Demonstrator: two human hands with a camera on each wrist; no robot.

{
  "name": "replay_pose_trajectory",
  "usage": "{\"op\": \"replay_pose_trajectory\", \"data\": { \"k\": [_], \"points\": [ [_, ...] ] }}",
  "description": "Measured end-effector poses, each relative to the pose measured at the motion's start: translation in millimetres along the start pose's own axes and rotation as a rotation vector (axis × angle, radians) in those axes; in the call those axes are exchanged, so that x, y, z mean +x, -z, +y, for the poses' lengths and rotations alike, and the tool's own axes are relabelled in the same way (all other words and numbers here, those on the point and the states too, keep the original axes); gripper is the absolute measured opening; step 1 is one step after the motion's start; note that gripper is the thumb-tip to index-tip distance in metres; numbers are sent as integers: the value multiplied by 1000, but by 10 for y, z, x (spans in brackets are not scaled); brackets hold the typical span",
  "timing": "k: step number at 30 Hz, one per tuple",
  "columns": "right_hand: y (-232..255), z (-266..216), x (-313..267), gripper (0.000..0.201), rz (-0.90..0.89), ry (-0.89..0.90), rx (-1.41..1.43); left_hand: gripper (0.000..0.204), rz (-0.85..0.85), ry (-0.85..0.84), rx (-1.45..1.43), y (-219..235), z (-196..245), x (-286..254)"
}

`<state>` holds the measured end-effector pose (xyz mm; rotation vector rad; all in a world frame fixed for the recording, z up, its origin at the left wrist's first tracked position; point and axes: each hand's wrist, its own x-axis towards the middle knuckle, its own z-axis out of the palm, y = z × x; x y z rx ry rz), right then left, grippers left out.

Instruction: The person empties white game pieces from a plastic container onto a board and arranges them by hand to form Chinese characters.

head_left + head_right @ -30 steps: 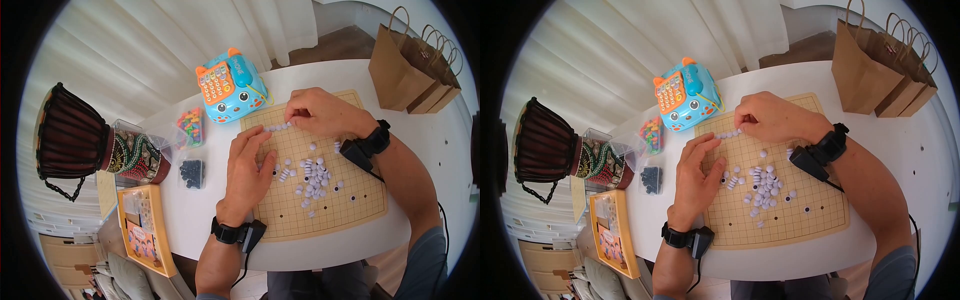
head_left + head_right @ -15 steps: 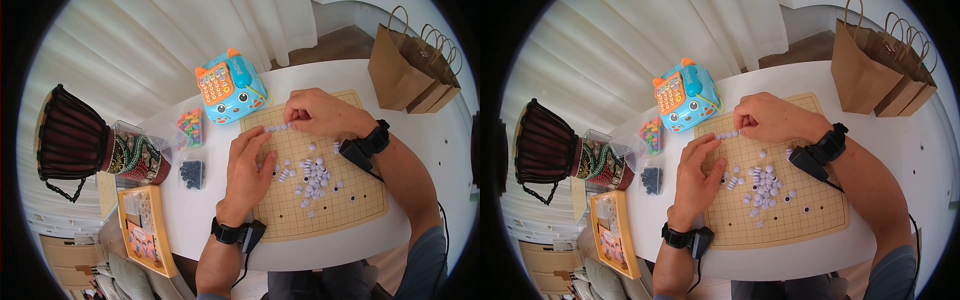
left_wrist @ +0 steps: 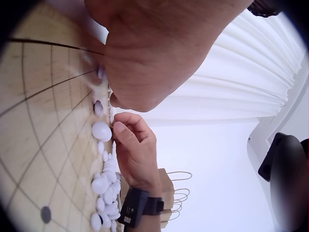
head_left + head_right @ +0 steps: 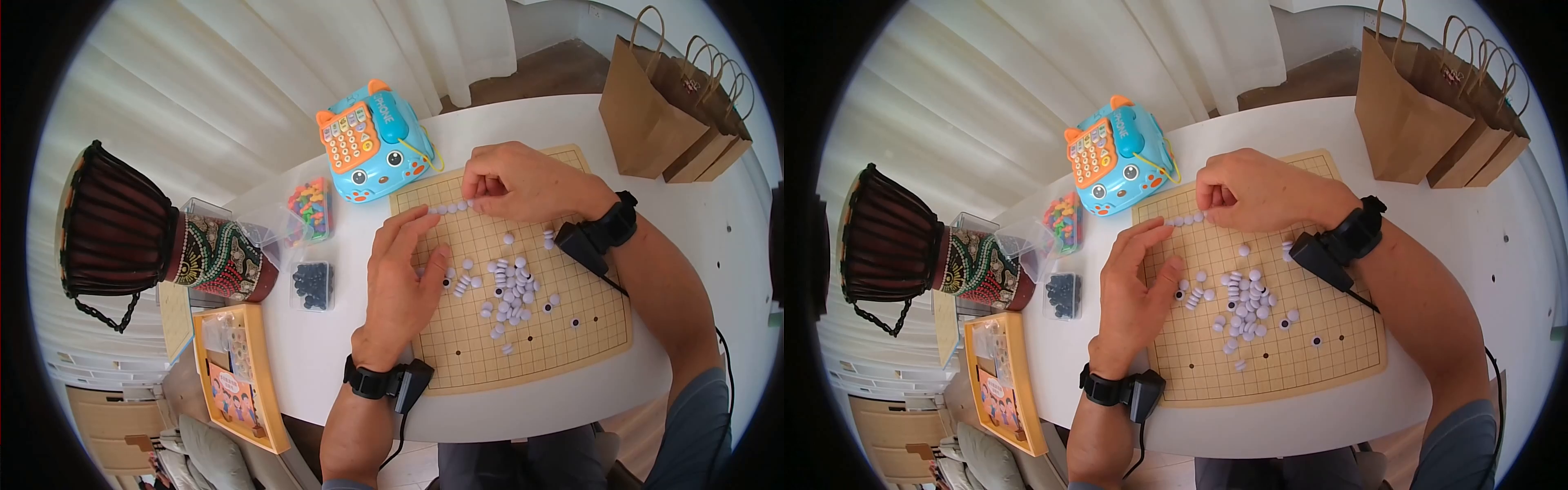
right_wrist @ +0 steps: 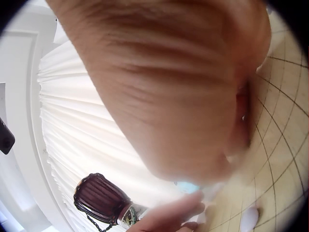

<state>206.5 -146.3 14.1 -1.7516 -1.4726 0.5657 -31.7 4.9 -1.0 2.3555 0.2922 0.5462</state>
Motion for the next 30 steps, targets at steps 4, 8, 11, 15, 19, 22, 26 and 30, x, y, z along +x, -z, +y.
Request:
{"op": "replay_pose_trajectory", "data": {
  "k": [4,8,11,15,19,22,26,30],
  "points": [
    [109,-60,-13,9,-70,-56,38,41,21,7,-55,35,43,12],
    [137,-42,-11,11,-97,-66,38,40,17,4,-77,23,5,6],
    [111,-71,-17,12,-81,-68,46,46,4,45,-102,15,6,0],
    [76,-62,-17,13,-63,-42,28,61,33,77,-76,-7,-24,-8],
    [-42,4,-9,13,-14,21,-3,68,-46,9,75,-11,-19,-28],
    [-68,10,0,13,12,54,-38,70,-67,-58,67,1,-23,-21],
    [-89,42,14,12,19,53,-83,71,-84,-87,44,1,-25,-11],
    [-89,34,14,13,24,57,-84,71,-136,-118,93,4,-36,-4]
  ]
}}
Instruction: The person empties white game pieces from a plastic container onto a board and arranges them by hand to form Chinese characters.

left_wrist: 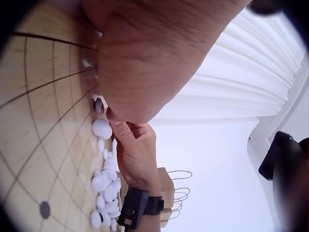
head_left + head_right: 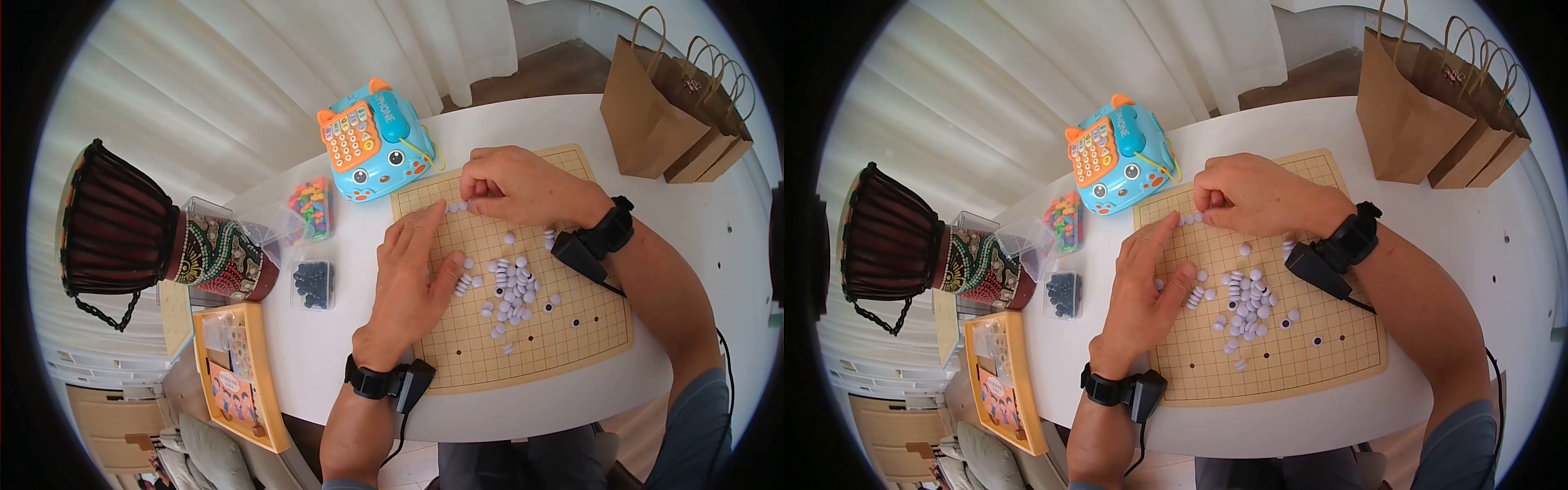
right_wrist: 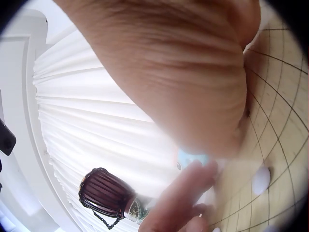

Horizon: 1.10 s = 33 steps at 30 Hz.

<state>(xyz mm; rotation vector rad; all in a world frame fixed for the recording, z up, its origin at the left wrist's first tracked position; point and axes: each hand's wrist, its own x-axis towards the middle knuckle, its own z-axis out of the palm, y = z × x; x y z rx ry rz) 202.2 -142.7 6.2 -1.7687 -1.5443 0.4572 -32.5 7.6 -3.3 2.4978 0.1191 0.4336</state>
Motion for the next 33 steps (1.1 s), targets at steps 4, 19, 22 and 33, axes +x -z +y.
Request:
{"op": "replay_pose_trajectory", "data": {
  "k": [4,19,22,33],
  "points": [
    [0,-12,-3,12,-2,-17,5,69,3,-6,2,0,-6,3],
    [38,1,5,13,-17,-74,76,64,51,29,-17,-3,27,-8],
    [43,-19,4,12,-8,-70,65,64,43,46,-21,-5,35,-2],
    [35,8,3,13,-15,-42,55,61,57,23,-23,-10,24,3]
  ]
}}
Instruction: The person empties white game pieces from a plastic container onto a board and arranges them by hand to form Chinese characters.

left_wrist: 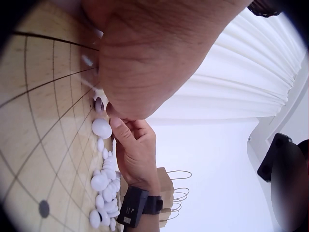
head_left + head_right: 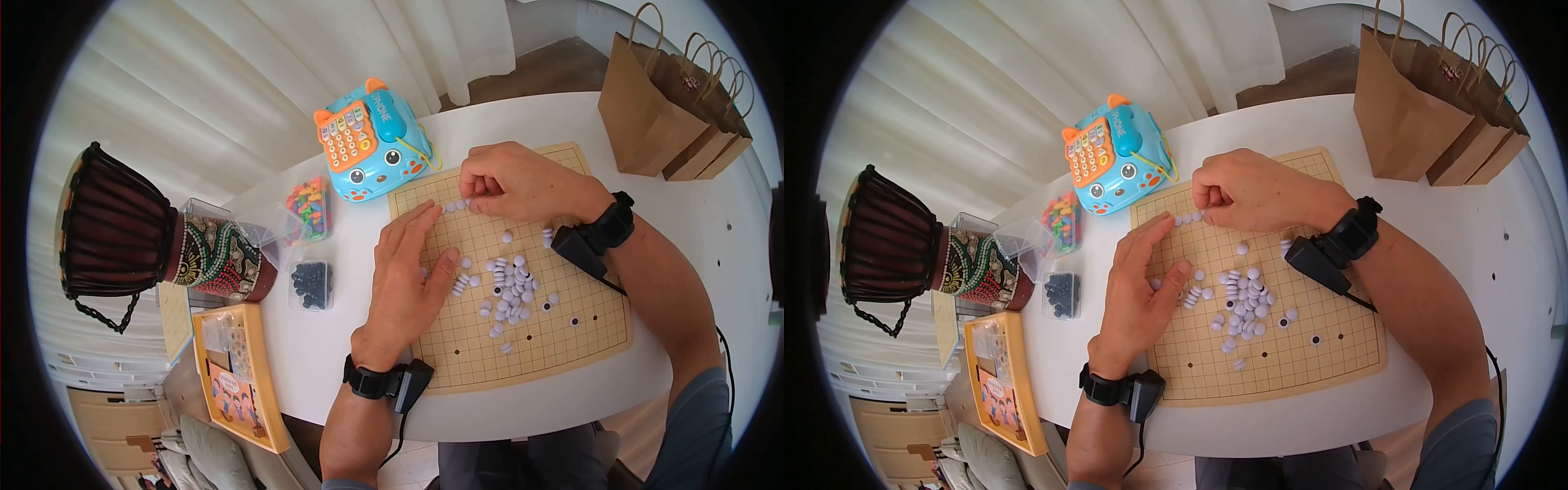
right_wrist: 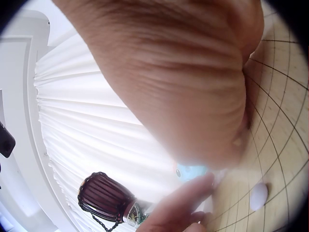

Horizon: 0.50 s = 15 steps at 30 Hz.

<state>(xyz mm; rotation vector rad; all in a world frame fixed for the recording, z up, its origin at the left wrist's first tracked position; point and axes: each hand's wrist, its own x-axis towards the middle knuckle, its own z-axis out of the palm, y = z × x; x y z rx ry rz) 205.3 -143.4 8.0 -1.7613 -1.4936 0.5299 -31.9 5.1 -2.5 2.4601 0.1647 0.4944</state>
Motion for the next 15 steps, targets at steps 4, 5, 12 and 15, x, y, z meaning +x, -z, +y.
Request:
{"op": "replay_pose_trajectory", "data": {
  "k": [4,5,12,15],
  "points": [
    [35,-48,-8,13,-8,-25,34,57,43,16,-35,3,3,7],
    [59,-65,-14,13,-27,-53,60,57,42,16,-36,4,6,8],
    [335,-43,-81,15,-238,-17,82,52,73,47,-73,3,12,3],
    [390,-53,-66,16,-393,17,54,49,87,35,-67,22,35,9]
  ]
}}
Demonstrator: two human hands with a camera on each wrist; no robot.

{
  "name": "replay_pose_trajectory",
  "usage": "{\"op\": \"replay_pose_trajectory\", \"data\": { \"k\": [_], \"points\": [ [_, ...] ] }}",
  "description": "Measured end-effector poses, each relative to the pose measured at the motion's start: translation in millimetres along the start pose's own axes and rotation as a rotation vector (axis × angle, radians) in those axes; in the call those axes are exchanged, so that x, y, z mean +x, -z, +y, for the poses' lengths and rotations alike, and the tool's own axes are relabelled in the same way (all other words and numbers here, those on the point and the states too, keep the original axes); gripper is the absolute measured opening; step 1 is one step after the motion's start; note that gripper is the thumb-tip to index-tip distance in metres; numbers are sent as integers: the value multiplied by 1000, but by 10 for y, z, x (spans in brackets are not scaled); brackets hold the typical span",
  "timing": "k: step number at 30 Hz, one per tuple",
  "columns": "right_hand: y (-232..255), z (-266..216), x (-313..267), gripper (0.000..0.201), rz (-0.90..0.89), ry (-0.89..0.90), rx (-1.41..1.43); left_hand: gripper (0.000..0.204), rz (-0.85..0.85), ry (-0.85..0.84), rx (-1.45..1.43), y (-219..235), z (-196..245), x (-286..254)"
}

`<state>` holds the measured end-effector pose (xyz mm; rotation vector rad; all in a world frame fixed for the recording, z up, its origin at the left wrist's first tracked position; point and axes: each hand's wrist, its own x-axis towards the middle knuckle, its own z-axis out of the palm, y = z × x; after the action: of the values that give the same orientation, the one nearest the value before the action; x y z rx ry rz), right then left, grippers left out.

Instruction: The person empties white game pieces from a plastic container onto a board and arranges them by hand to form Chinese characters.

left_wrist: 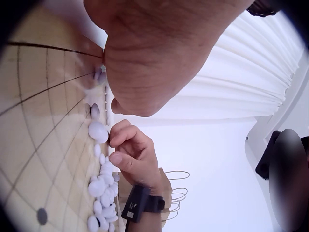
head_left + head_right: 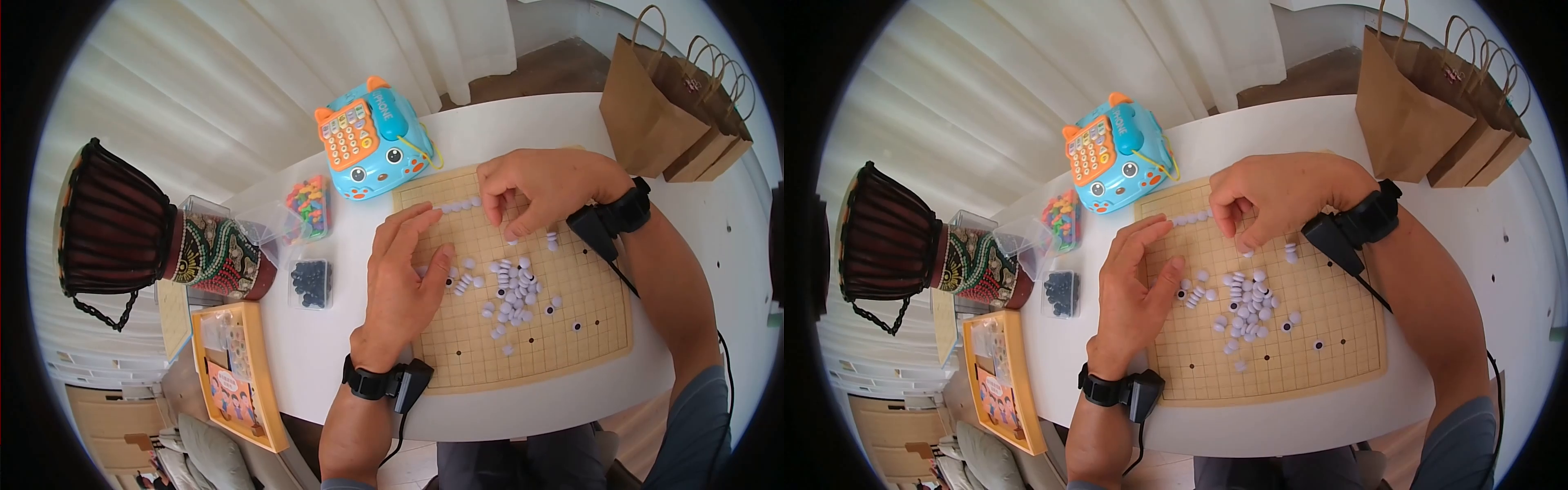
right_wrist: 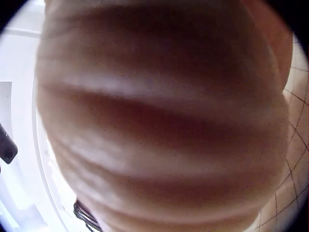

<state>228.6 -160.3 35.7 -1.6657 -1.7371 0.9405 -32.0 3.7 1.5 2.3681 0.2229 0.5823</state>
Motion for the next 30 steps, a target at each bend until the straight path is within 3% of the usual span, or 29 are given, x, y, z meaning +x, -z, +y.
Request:
{"op": "replay_pose_trajectory", "data": {
  "k": [6,11,17,21,23,27,30],
  "points": [
    [-66,-30,48,16,-24,-43,36,43,-7,9,-21,3,5,-6],
    [-248,-55,138,31,179,-35,-211,41,-15,12,-24,-8,-14,0],
    [-338,-29,179,37,296,-22,-320,40,-18,17,-11,-13,-10,-3],
    [-344,-27,184,37,322,-26,-338,39,-20,13,-4,-12,-18,-6],
    [-267,-84,147,36,225,-91,-213,39,-22,18,-4,-10,-19,-7],
    [-288,-103,148,36,225,-85,-263,39,-24,15,-4,-14,-13,-7],
    [-362,-52,191,37,300,-79,-328,40,-24,-2,8,-19,-38,-5]
  ]
}}
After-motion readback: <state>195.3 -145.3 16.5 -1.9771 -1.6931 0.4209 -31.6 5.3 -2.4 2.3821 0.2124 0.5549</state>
